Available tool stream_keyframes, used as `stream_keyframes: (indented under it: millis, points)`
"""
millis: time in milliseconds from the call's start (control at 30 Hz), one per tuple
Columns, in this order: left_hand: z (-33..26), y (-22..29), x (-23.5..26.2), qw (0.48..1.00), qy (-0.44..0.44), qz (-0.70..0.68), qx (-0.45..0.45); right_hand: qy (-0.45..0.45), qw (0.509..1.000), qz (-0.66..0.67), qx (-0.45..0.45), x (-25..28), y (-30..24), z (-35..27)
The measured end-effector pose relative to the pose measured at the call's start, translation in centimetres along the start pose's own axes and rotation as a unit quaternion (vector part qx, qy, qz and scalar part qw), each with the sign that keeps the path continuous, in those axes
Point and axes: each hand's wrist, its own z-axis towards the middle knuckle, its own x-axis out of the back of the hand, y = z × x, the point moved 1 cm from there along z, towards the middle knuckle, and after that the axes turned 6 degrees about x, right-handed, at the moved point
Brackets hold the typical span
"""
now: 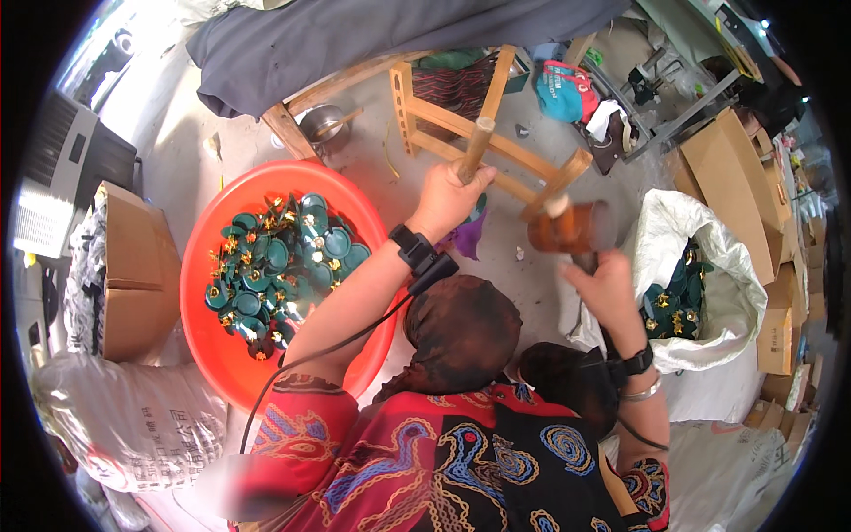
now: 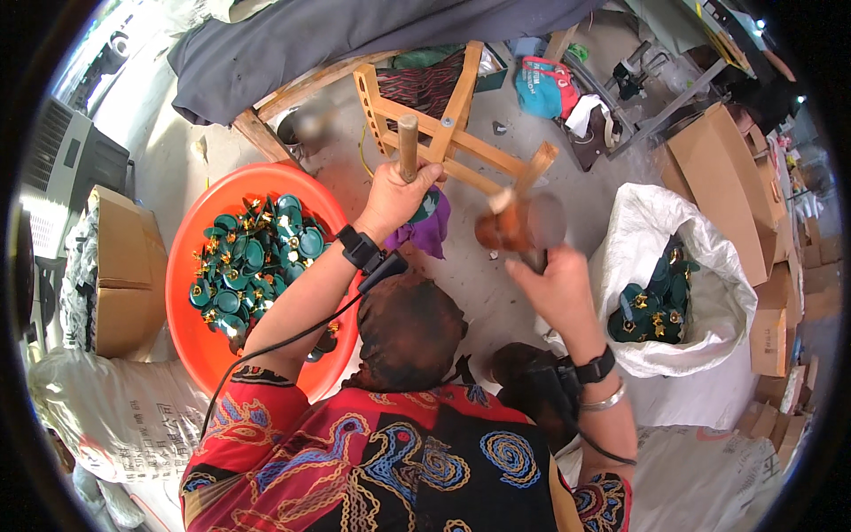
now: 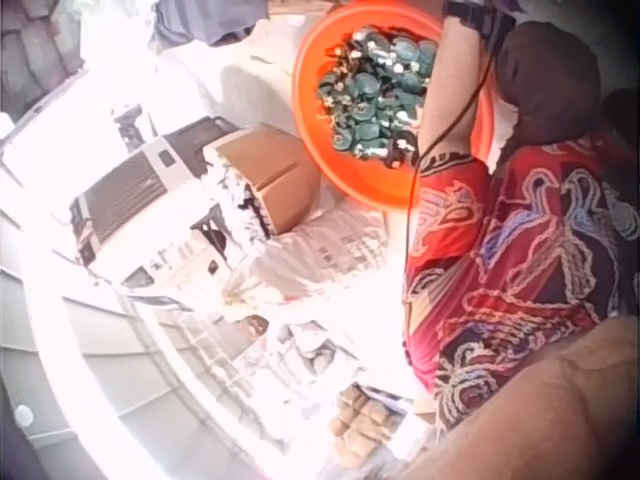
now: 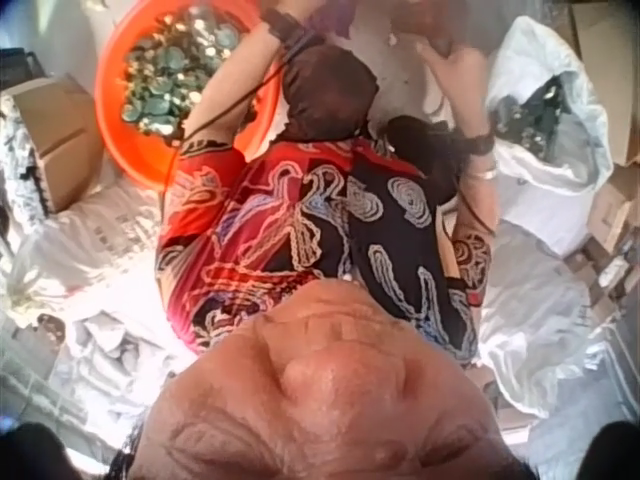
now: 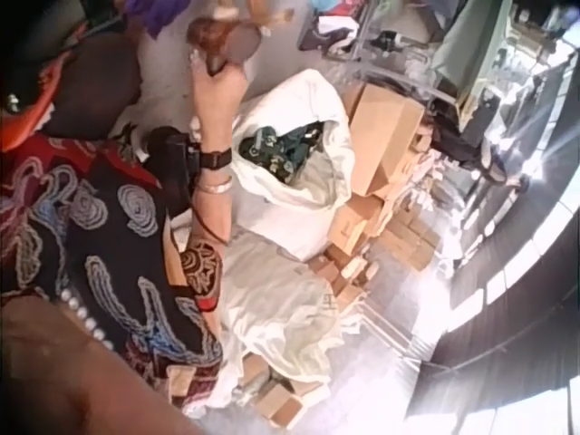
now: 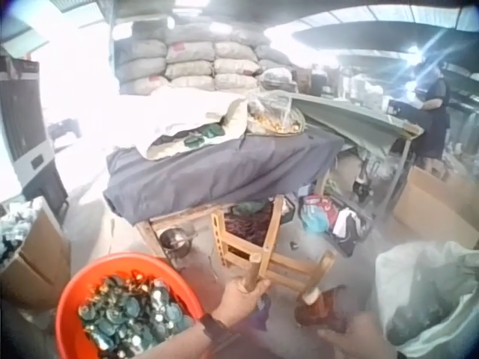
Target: Assembling wooden dowels into green plastic components using a mallet.
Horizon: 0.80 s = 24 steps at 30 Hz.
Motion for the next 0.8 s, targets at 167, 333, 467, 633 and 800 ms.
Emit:
stream_keyframes:
  millis: [167, 333, 467, 633, 800]
  points:
    - [-0.8, -0.5, 1.4, 1.000, 0.023, -0.006, -0.011, 0.204, 0.960, -0.023, 0.192, 5.6, -11.7, 6.6]
    - [-0.5, 0.4, 0.3, 1.000, 0.026, 0.004, -0.014, 0.089, 0.761, -0.438, 0.469, 4.1, -12.2, 8.3]
    - [-0.5, -0.1, 0.8, 0.998, 0.036, 0.042, -0.036, -0.036, 0.973, -0.212, 0.086, 3.1, -8.8, 8.9]
    - [1.4, -0.1, -0.6, 0.991, 0.052, -0.114, 0.053, -0.052, 0.986, -0.102, -0.118, 2.6, -3.9, 1.5]
    - [3.6, 10.0, -5.9, 0.982, -0.061, -0.177, -0.007, -0.104, 0.971, -0.213, -0.035, -1.0, -0.4, -3.3]
